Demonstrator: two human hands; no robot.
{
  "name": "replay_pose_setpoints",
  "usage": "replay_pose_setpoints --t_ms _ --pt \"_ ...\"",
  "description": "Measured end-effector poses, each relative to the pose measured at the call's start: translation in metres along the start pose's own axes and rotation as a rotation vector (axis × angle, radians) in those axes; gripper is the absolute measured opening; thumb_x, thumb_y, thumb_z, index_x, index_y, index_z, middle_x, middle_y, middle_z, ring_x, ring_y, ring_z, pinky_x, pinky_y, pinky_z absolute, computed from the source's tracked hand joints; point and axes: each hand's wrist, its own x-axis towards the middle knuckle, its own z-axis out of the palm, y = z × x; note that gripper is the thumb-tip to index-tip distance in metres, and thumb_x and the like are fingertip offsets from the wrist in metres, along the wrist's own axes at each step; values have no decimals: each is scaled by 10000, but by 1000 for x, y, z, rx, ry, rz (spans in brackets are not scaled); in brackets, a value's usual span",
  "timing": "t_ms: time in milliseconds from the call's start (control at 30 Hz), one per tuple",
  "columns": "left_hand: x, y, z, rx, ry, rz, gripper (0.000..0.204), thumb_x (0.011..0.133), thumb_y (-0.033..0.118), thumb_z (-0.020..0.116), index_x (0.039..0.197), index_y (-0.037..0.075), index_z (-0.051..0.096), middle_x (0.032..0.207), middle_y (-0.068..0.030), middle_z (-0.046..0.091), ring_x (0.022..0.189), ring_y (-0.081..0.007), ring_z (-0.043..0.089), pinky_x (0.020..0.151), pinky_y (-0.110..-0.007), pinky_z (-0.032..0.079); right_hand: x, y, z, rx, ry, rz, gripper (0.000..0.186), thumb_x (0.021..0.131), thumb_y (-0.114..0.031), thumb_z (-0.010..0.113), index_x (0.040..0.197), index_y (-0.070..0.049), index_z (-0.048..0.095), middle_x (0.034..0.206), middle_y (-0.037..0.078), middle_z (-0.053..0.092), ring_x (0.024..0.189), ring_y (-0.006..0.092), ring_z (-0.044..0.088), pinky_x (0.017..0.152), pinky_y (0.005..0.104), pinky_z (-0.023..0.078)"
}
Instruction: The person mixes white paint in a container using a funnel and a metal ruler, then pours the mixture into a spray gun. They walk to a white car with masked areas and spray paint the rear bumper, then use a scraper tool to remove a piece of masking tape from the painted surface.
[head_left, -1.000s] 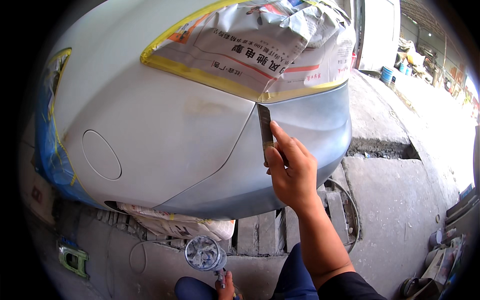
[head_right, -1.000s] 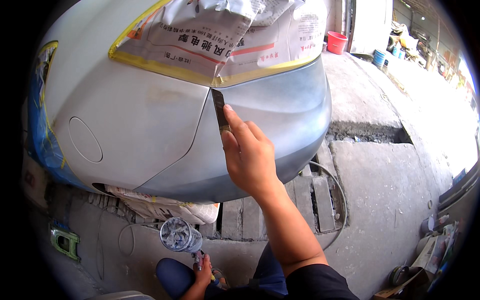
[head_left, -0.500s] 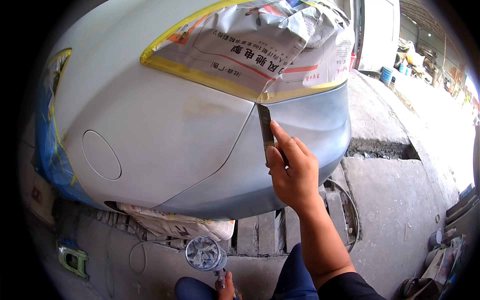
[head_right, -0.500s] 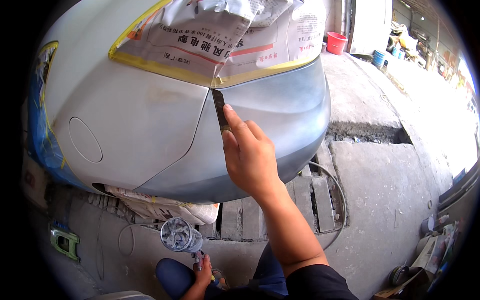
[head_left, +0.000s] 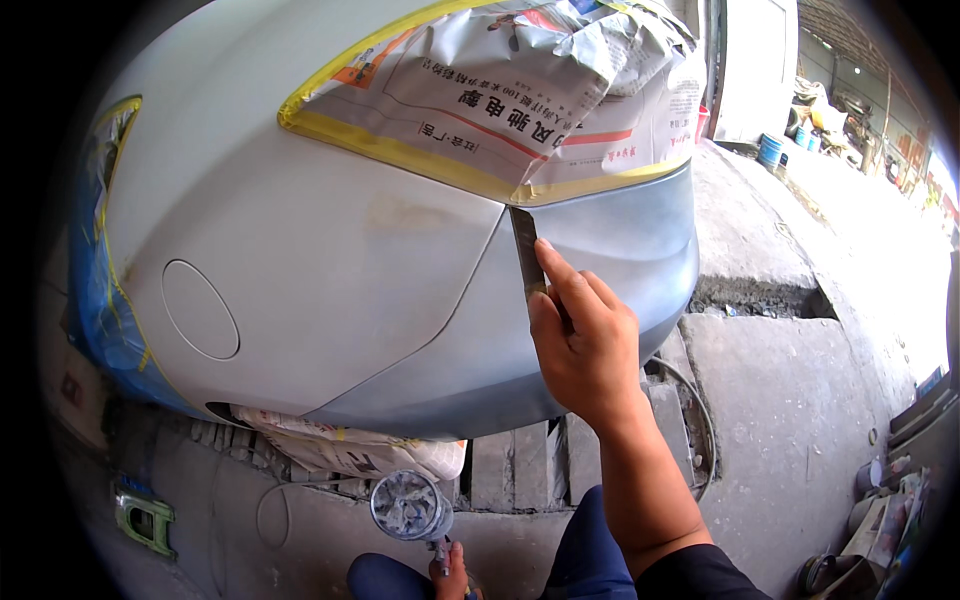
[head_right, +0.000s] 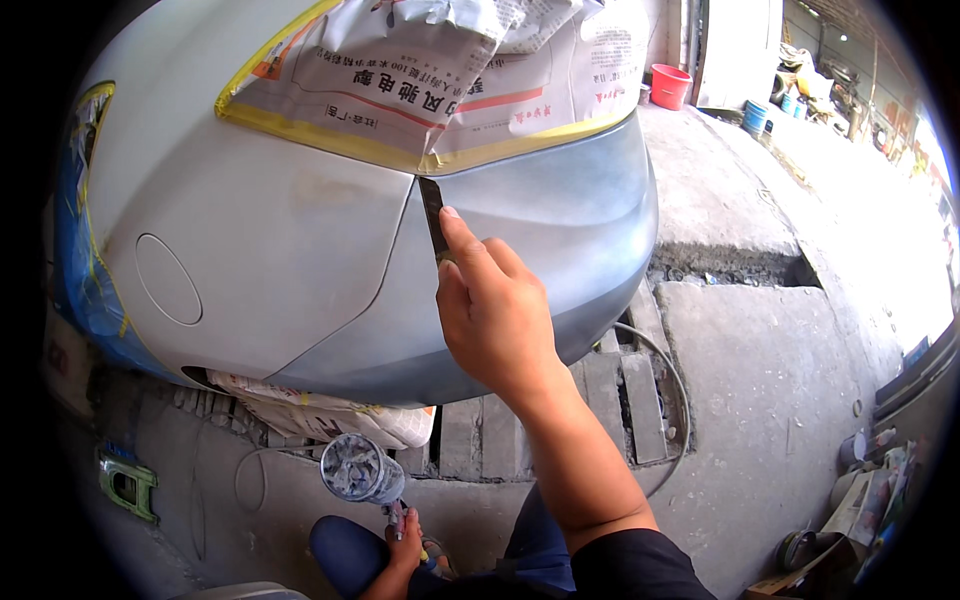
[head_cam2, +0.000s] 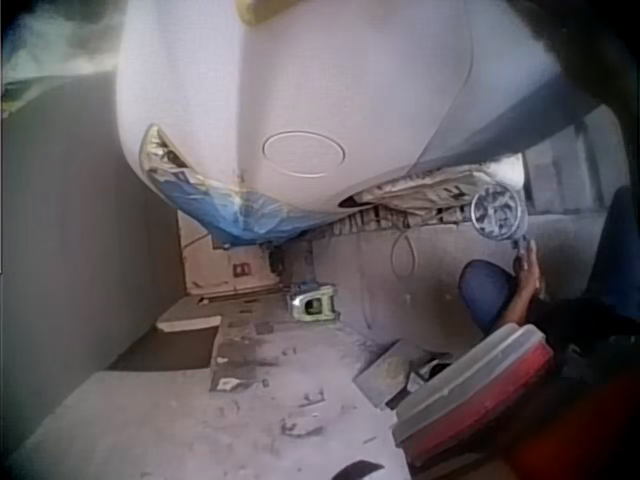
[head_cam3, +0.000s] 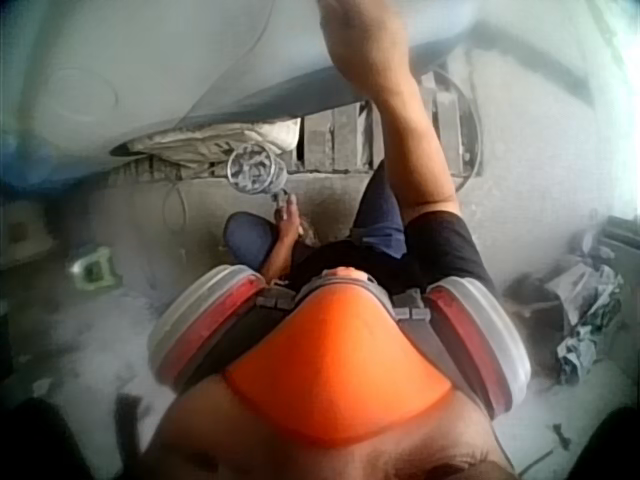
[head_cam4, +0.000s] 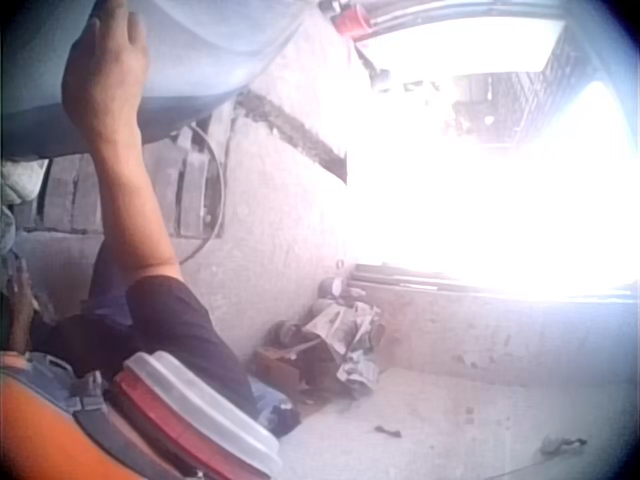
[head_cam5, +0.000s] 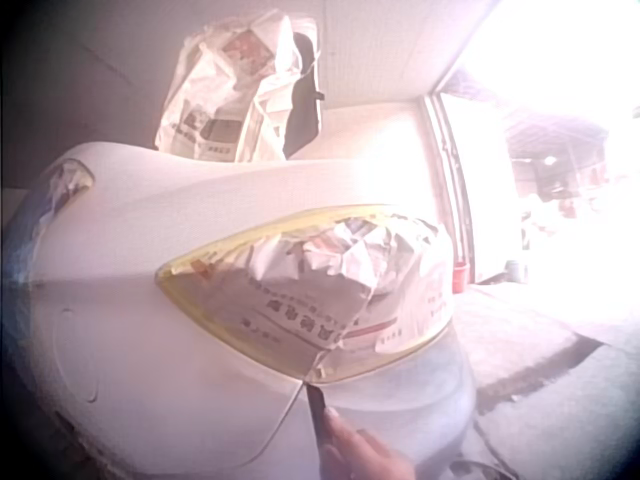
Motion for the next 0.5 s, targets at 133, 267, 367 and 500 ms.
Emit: replay_pose_setpoints --t_ms 133,267,367,500 --pt "-2 3 1 -15 2 -41 338 869 323 625 678 74 500 577 5 481 495 -95 456 440 -265 379 1 -3 -2 11 -9 12 450 784 -2 581 1231 -29 541 687 122 507 547 272 511 535 361 443" --pt "-1 3 1 2 -12 22 337 868 319 627 676 71 501 577 4 484 494 -94 458 437 -265 377 2 -3 -1 25 -8 17 446 784 0 576 1228 -24 541 678 122 509 532 270 510 523 358 440" --pt "0 1 2 7 -6 34 334 866 311 631 674 69 504 576 2 487 492 -94 461 437 -264 377 1 -2 1 43 3 4 438 791 -3 577 1227 -23 542 670 122 509 532 263 513 520 352 438" --pt "-1 1 3 13 4 -24 334 865 306 634 669 67 506 574 0 488 488 -95 461 434 -262 379 0 -1 3 71 11 37 390 793 47 587 1181 15 573 659 60 530 535 111 514 535 240 445"
